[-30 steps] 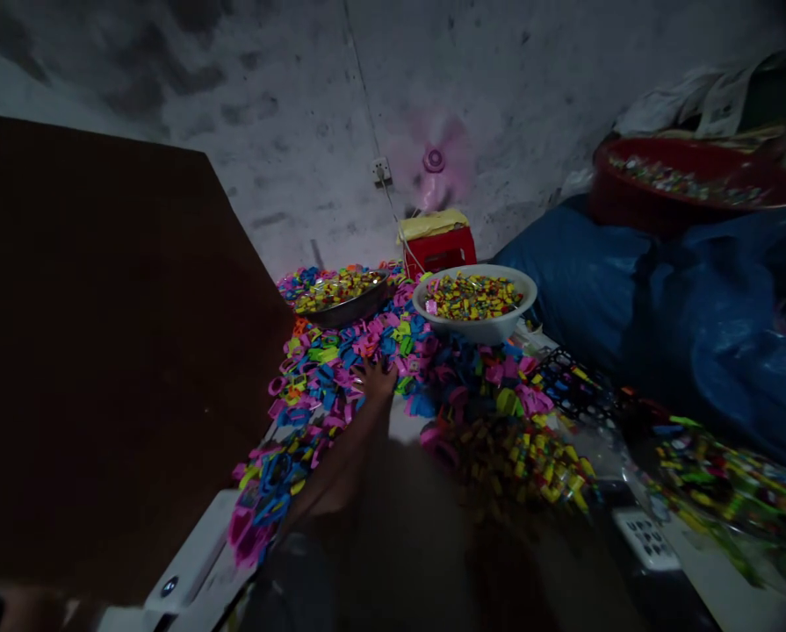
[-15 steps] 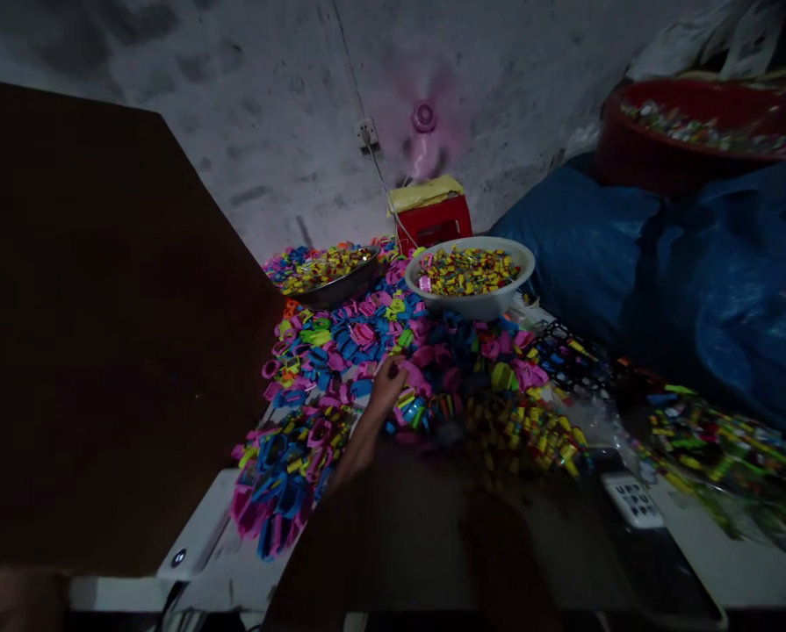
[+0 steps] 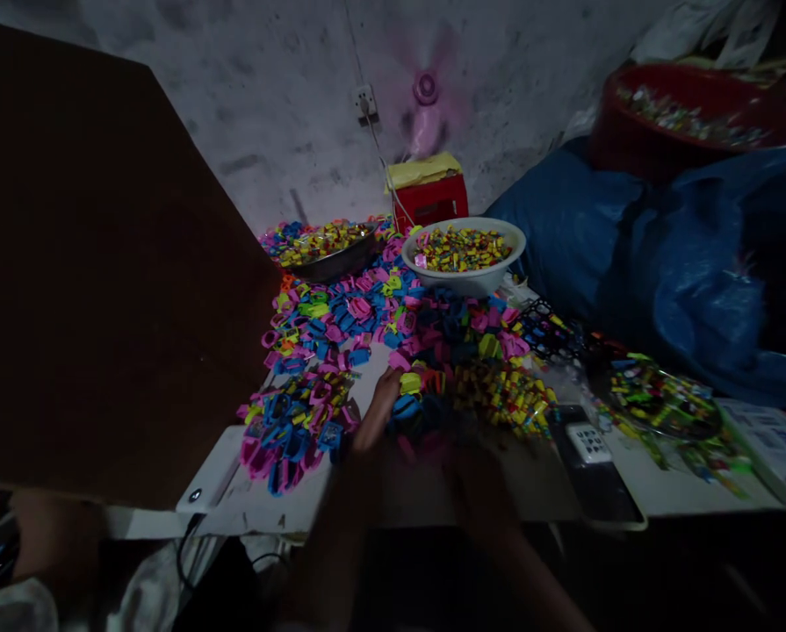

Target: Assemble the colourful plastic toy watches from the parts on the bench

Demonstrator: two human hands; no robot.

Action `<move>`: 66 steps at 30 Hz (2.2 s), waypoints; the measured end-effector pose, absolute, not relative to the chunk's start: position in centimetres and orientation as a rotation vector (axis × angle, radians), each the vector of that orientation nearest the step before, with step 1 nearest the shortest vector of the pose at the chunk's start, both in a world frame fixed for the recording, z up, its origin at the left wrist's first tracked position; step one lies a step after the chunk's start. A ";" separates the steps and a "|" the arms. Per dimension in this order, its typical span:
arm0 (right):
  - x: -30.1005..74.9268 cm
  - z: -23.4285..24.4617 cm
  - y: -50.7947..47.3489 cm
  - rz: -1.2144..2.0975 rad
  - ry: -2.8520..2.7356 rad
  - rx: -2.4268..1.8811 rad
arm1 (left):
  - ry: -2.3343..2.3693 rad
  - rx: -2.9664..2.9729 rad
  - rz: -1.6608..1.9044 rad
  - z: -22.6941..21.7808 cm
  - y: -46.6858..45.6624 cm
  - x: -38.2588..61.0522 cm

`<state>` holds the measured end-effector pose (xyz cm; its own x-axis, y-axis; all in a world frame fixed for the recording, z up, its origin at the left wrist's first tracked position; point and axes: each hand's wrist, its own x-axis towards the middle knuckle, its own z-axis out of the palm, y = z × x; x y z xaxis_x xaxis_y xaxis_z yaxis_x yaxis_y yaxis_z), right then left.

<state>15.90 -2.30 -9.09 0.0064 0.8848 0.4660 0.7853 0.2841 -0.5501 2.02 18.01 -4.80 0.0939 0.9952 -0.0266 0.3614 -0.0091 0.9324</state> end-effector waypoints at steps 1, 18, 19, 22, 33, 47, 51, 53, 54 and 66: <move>16.0 -8.8 -2.4 0.181 -1.798 -1.500 | 1.396 1.515 0.926 -4.7 17.1 1.9; 18.9 -9.7 -4.0 0.441 -1.361 -1.326 | 1.127 1.379 0.965 0.7 5.7 -1.2; 19.1 -9.4 -4.2 0.449 -1.346 -1.317 | 1.076 1.314 0.935 0.9 4.3 -1.3; 19.3 -7.8 -5.3 0.456 -1.317 -1.310 | 0.905 0.996 0.799 0.9 0.2 -1.5; 14.8 -0.3 -10.8 0.576 -1.657 -1.215 | 0.623 0.810 0.669 0.6 -6.4 -1.7; 15.6 2.1 -12.8 0.456 -1.602 -1.320 | 1.045 1.640 0.793 4.9 -7.4 -2.1; 15.5 1.9 -13.0 0.498 -1.585 -1.317 | 1.080 1.807 0.806 6.0 -7.4 -2.1; 15.5 1.8 -13.1 0.464 -1.573 -1.305 | 1.099 1.846 0.786 6.1 -7.4 -2.1; 15.6 1.8 -13.1 0.450 -1.586 -1.288 | 1.110 1.863 0.777 6.1 -7.4 -2.0; 15.7 3.2 -12.6 0.032 -2.099 -1.440 | 1.170 1.405 0.561 4.7 -7.0 -1.6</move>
